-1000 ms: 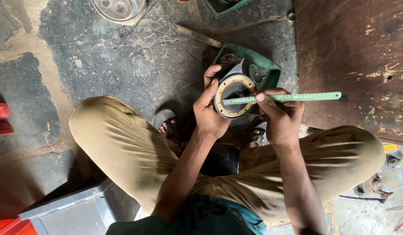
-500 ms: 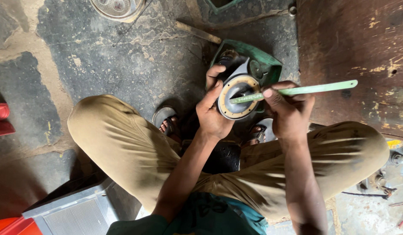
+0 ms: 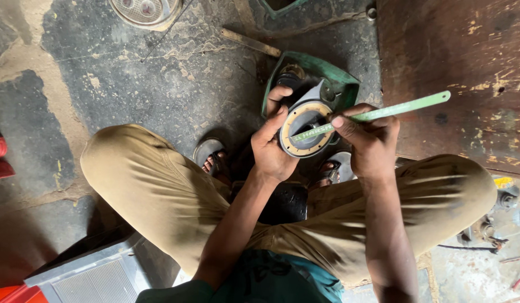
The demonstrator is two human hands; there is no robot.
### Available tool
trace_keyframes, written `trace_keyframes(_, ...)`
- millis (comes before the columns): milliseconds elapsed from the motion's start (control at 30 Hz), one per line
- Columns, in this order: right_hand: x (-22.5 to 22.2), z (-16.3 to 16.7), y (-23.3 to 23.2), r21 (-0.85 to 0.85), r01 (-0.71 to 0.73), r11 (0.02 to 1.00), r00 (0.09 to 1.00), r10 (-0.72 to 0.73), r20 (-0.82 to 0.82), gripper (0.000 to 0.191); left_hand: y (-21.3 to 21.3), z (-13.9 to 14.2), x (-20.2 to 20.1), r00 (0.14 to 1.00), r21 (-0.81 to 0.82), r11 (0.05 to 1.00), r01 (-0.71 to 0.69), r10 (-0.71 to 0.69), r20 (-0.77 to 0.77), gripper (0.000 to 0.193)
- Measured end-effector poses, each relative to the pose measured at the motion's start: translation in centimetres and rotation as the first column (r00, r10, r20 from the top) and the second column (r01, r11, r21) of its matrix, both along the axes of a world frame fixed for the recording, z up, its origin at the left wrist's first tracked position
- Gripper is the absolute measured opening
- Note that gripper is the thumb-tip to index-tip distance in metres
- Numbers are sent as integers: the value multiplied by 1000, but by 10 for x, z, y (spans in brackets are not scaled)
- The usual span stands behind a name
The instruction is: The person sits cross-legged on the floor and wipes a round metal housing with a dark cloth. They then use a long green plastic strip to scrape the inside of the housing, fit a black rubber ring over it, and press and slide the strip around the inside edge of the assembled part.
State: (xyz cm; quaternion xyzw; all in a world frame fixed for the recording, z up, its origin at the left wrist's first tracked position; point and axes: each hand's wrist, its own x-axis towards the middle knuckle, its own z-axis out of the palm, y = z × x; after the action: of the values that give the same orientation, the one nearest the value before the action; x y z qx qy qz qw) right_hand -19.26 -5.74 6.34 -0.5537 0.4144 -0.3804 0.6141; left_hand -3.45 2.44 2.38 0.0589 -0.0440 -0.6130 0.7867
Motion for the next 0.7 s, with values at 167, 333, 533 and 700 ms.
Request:
trace_keyframes(167,5,6,0,-51,-29,998,999,28,-26,11,1,2,7,999,-21,999,41,-41,10,32)
trace_keyframes(333,1,7,-2,-133,-108,985,987,90,-131,8,4,5,7,998,-6,999,53,-53,17,32)
trace_keyframes(533,-2,17,-3,-177,-113,978,987,90,-133,9,5,7,6,997,29,998,56,-57,61,31)
trace_keyframes(700,0,23,-2,-191,-165,968,977,134,-165,9,4,10,10,995,-18,996,88,-87,50,29)
